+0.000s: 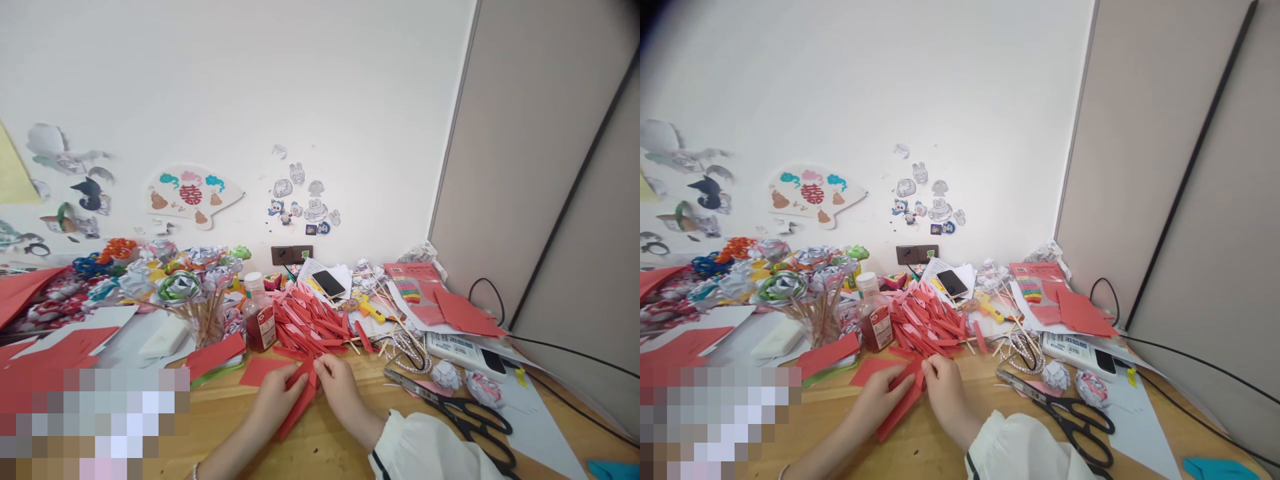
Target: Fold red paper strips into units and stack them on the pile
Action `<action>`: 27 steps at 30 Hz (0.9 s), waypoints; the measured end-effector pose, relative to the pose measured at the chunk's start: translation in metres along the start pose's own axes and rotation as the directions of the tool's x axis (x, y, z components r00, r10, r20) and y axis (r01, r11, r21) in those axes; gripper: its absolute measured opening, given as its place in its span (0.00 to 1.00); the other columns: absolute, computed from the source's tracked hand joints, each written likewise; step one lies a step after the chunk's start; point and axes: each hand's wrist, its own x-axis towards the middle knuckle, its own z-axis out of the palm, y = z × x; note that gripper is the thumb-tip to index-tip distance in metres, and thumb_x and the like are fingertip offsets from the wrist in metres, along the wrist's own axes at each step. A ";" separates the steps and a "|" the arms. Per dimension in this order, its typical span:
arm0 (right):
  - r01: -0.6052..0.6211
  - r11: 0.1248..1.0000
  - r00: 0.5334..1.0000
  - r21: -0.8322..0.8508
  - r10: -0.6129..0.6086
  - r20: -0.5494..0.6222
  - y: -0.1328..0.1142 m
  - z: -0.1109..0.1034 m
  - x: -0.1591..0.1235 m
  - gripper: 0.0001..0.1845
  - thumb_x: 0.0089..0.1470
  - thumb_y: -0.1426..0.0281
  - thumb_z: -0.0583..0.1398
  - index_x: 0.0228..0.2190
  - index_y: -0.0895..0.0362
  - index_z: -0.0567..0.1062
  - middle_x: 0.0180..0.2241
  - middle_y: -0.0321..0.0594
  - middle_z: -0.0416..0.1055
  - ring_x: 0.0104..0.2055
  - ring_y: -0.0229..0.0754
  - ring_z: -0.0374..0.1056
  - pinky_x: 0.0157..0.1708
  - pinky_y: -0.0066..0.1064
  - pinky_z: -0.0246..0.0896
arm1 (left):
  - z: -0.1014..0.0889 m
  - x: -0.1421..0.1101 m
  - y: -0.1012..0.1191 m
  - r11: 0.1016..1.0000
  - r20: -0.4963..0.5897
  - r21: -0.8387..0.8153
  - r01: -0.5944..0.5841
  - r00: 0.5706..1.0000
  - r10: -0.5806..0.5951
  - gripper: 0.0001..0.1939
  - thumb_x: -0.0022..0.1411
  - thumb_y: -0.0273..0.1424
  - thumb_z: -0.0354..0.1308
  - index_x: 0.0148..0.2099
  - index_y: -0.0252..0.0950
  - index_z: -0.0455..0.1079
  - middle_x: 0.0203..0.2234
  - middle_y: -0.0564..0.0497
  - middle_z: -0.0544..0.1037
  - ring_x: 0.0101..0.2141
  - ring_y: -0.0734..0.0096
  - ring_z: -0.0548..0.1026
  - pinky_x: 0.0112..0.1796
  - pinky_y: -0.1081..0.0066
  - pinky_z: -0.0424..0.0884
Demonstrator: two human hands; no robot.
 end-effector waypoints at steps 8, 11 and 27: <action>0.101 0.977 0.993 -0.187 -0.087 0.086 -0.004 -0.003 -0.001 0.16 0.51 0.67 0.50 0.15 0.57 0.60 0.16 0.31 0.56 0.21 0.33 0.51 0.21 0.25 0.42 | 0.000 0.000 -0.002 1.000 -0.013 0.007 -0.008 1.000 0.008 0.14 0.51 0.37 0.46 0.22 0.33 0.64 0.18 0.52 0.70 0.23 0.70 0.66 0.25 0.74 0.59; 0.084 0.982 0.993 -0.169 -0.068 0.098 -0.002 -0.002 -0.001 0.17 0.52 0.66 0.49 0.14 0.57 0.58 0.15 0.31 0.55 0.19 0.33 0.51 0.20 0.25 0.42 | 0.000 0.001 -0.003 1.000 -0.024 0.008 -0.007 1.000 0.007 0.15 0.52 0.38 0.46 0.21 0.33 0.63 0.18 0.52 0.70 0.23 0.69 0.66 0.25 0.74 0.59; 0.048 0.998 0.987 0.050 -0.055 0.152 -0.007 -0.006 0.001 0.15 0.52 0.67 0.48 0.17 0.57 0.57 0.17 0.30 0.53 0.21 0.32 0.51 0.21 0.23 0.45 | -0.001 0.003 -0.006 0.911 0.066 -0.404 0.087 0.996 -0.066 0.18 0.46 0.44 0.53 0.23 0.32 0.67 0.19 0.53 0.72 0.25 0.69 0.67 0.27 0.74 0.62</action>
